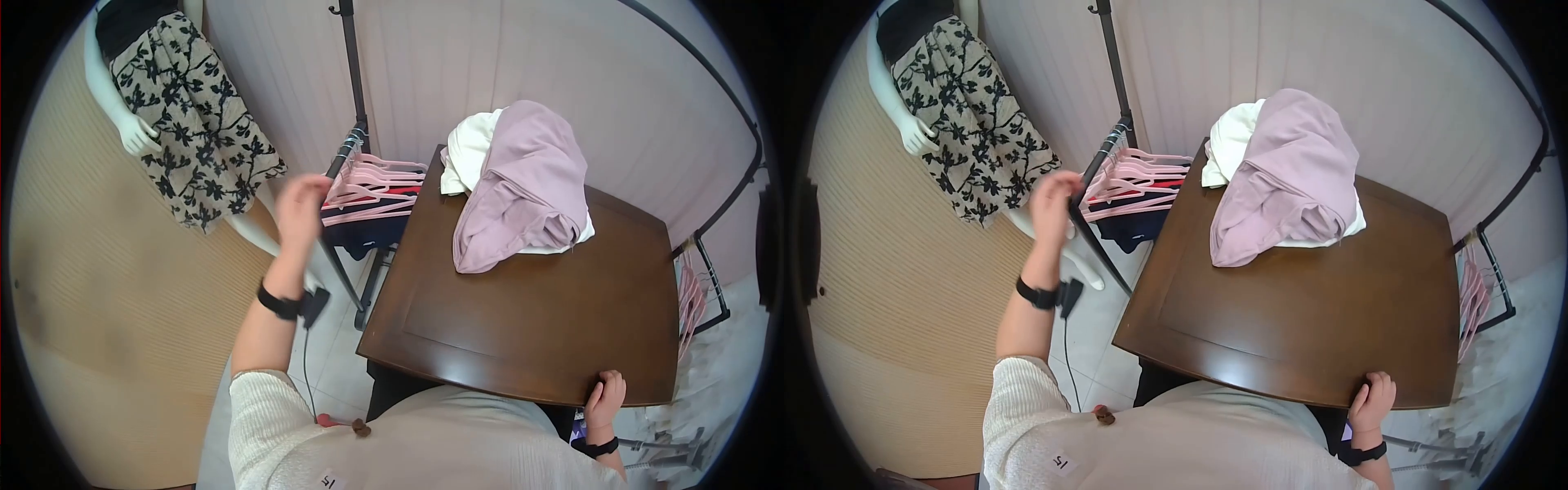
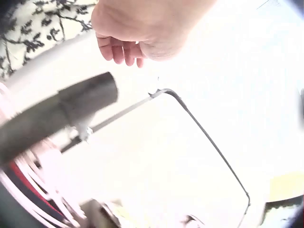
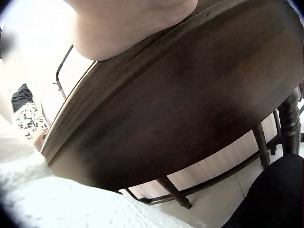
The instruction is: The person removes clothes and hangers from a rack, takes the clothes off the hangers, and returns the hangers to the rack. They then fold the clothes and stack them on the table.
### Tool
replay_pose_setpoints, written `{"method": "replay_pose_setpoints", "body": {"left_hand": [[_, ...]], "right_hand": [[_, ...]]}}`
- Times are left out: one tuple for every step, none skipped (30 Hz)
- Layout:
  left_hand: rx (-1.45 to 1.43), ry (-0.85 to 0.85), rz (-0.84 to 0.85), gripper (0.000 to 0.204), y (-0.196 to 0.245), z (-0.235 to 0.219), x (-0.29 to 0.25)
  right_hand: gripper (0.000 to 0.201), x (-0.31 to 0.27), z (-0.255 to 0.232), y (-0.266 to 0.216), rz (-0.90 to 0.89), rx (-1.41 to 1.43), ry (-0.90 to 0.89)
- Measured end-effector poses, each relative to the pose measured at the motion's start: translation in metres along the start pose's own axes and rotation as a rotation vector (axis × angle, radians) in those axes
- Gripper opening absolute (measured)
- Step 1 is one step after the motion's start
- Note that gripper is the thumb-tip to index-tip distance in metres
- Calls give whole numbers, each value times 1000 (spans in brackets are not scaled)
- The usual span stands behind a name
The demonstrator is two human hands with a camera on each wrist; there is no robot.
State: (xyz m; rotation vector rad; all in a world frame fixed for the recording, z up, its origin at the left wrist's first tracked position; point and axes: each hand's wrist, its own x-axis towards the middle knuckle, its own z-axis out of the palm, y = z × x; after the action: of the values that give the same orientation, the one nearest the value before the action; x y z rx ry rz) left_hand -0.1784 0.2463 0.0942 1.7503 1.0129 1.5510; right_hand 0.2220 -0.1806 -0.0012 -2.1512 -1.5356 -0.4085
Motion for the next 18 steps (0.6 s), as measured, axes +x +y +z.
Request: {"method": "replay_pose_setpoints", "body": {"left_hand": [[-263,-136,-103,22,14,24,-19],[-288,-193,-325,26,9,43,-30],[-312,-250,-548,31,-2,58,-38],[-315,-253,-545,31,-5,68,-34],[-163,-198,-748,38,-7,80,-21],[-5,-142,-945,45,-15,92,-6],[-9,-142,-851,59,-59,94,11],[187,132,-929,63,-86,104,31],[423,286,-882,60,-49,109,32],[305,287,-859,60,-73,110,42],[185,287,-833,60,-105,108,55],[179,278,-825,60,-116,110,59],[132,186,-750,58,-119,112,61],[86,91,-674,56,-123,113,65],[83,77,-665,56,-113,109,64],[-83,-52,-688,53,-104,103,62],[-251,-191,-710,51,-97,99,58],[-141,-220,-609,39,-108,91,54]], "right_hand": [[19,1,1,0,-12,-4,14],[17,0,1,0,-25,-9,26],[17,1,0,-1,-22,-12,27],[15,2,-2,-2,-21,-5,20],[14,2,-3,-2,-19,1,14],[12,2,-2,-2,-19,-8,31],[12,2,-2,-2,-14,-12,37],[12,2,-3,-3,-11,-7,33],[11,2,-3,-3,-8,-2,31],[11,3,-4,-4,-21,6,51],[11,4,-4,-4,-15,1,61],[11,3,-4,-4,-15,8,62],[11,3,-5,-4,-14,15,64],[10,3,-6,-5,-14,20,70],[10,4,-6,-5,0,16,79],[10,4,-6,-5,-11,20,81],[10,4,-8,-5,-14,19,82],[10,3,-6,-4,-6,27,99]]}}
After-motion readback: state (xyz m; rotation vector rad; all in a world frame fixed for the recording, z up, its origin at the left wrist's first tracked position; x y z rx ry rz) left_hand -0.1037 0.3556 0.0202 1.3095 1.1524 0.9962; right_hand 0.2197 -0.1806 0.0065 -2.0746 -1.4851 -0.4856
